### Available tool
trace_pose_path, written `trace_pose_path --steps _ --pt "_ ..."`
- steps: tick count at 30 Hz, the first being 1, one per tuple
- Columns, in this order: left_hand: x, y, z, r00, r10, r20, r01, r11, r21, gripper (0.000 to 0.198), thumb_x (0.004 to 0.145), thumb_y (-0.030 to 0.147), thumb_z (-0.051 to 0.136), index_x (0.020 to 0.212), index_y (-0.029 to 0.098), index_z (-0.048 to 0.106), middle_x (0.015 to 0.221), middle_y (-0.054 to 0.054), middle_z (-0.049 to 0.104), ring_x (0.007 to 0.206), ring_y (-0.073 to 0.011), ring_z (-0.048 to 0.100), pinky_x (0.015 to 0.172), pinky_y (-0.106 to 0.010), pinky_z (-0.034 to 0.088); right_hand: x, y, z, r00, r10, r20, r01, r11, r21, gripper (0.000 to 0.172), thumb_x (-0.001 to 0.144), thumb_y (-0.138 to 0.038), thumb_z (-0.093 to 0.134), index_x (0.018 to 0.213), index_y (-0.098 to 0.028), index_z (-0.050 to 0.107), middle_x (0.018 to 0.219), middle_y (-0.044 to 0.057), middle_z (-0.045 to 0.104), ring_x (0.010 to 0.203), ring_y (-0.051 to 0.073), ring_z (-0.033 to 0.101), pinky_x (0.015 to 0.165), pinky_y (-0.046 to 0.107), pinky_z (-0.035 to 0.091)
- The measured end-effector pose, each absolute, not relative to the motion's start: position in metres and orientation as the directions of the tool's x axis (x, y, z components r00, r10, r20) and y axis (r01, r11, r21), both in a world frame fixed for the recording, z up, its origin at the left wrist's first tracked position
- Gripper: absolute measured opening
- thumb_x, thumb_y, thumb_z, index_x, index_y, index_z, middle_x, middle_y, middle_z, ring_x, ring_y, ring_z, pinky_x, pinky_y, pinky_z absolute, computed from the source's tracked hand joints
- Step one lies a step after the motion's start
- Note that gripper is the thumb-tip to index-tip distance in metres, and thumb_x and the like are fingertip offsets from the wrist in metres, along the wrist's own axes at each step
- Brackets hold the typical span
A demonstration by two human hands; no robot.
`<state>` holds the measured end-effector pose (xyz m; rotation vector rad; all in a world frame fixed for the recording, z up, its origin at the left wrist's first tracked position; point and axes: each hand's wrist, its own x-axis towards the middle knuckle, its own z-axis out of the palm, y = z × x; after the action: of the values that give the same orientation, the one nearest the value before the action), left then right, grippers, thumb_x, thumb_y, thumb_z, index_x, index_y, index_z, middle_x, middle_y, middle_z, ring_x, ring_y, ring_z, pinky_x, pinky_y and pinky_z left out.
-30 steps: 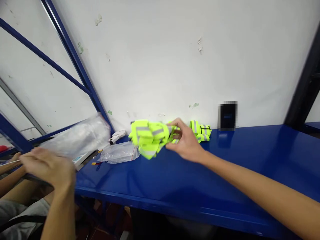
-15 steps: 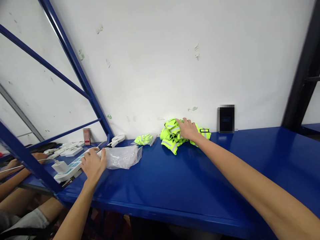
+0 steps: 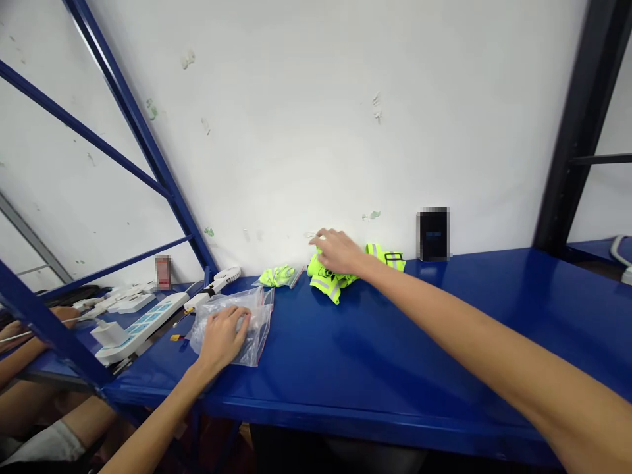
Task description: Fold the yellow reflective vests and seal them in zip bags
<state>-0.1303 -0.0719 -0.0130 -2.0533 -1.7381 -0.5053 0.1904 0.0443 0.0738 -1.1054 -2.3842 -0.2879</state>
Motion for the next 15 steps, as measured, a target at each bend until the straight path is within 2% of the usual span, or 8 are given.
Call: trace_pose_path --steps 1,2,3,6,9,11,12,15 --pt "-0.129 -0.073 -0.005 0.141 0.827 0.544 0.990 -0.133 -0.055 0.033 0.097 0.035 0.031 0.096 0.022 0.062 0.098 -0.006 0.067 0.096 -0.0251 0.061 0.085 -0.041 0.035 0.177 0.038 0.069 -0.568 0.654 0.500 0.710 0.696 -0.105 0.041 0.089 -0.022 0.049 0.128 -0.018 0.055 0.135 0.015 0.051 0.123 0.031 0.048 0.103 0.043 0.034" --pt "-0.128 -0.073 0.004 0.122 0.813 0.569 0.992 -0.122 -0.038 0.034 0.097 0.036 0.030 0.095 0.022 0.062 0.098 -0.006 0.067 0.096 -0.0248 0.061 0.083 -0.040 0.035 0.164 0.033 0.062 -0.562 0.704 0.434 0.666 0.696 -0.267 0.036 0.089 -0.022 0.050 0.124 -0.018 0.058 0.132 0.014 0.054 0.123 0.030 0.048 0.104 0.042 0.033" --pt "-0.126 -0.074 0.015 0.104 0.801 0.589 0.993 -0.112 -0.024 0.036 0.098 0.038 0.029 0.096 0.022 0.061 0.097 -0.006 0.067 0.095 -0.0247 0.061 0.083 -0.039 0.035 0.149 0.029 0.052 -0.501 0.792 0.348 0.633 0.610 -0.477 0.029 0.088 -0.022 0.053 0.115 -0.018 0.063 0.128 0.014 0.057 0.124 0.030 0.048 0.105 0.041 0.032" --pt "-0.124 -0.066 0.047 0.047 0.771 0.636 0.999 -0.051 -0.011 0.039 0.097 0.044 0.029 0.097 0.022 0.062 0.098 -0.007 0.067 0.097 -0.0260 0.061 0.085 -0.040 0.036 0.108 0.029 0.017 -0.394 0.897 0.201 0.627 0.422 -0.655 0.015 0.084 -0.020 0.060 0.094 -0.011 0.067 0.114 0.021 0.063 0.115 0.037 0.054 0.098 0.046 0.039" --pt "-0.131 -0.044 0.060 -0.036 0.767 0.640 0.998 0.057 -0.012 0.047 0.096 0.049 0.025 0.104 0.022 0.062 0.103 -0.010 0.066 0.102 -0.0295 0.060 0.090 -0.045 0.037 0.076 0.044 -0.008 -0.304 0.953 0.015 0.541 0.186 -0.820 0.021 0.091 -0.025 0.055 0.094 -0.008 0.067 0.106 0.022 0.065 0.102 0.033 0.062 0.085 0.044 0.050" --pt "-0.139 -0.025 0.046 -0.090 0.845 0.527 0.995 0.105 0.002 0.054 0.095 0.054 0.021 0.111 0.021 0.061 0.110 -0.013 0.065 0.108 -0.0325 0.058 0.095 -0.051 0.035 0.062 0.058 -0.014 -0.258 0.960 -0.109 0.432 0.014 -0.902 0.027 0.094 -0.030 0.054 0.111 -0.011 0.062 0.113 0.016 0.063 0.099 0.026 0.063 0.083 0.043 0.053" --pt "-0.144 -0.016 0.034 -0.105 0.904 0.414 0.994 0.113 0.005 0.056 0.094 0.056 0.022 0.114 0.021 0.061 0.115 -0.015 0.063 0.111 -0.0338 0.057 0.099 -0.054 0.032 0.056 0.065 -0.015 -0.241 0.958 -0.155 0.363 -0.059 -0.930 0.030 0.094 -0.032 0.055 0.117 -0.013 0.059 0.118 0.012 0.061 0.100 0.023 0.062 0.083 0.042 0.054" --pt "-0.157 0.006 -0.011 -0.115 0.983 0.141 0.993 0.109 0.050 0.060 0.093 0.057 0.024 0.131 0.021 0.052 0.135 -0.017 0.052 0.128 -0.0336 0.047 0.110 -0.054 0.022 0.044 0.081 -0.012 -0.230 0.946 -0.230 0.107 -0.210 -0.972 0.035 0.093 -0.033 0.058 0.124 -0.017 0.055 0.123 0.009 0.058 0.103 0.022 0.061 0.086 0.043 0.053"
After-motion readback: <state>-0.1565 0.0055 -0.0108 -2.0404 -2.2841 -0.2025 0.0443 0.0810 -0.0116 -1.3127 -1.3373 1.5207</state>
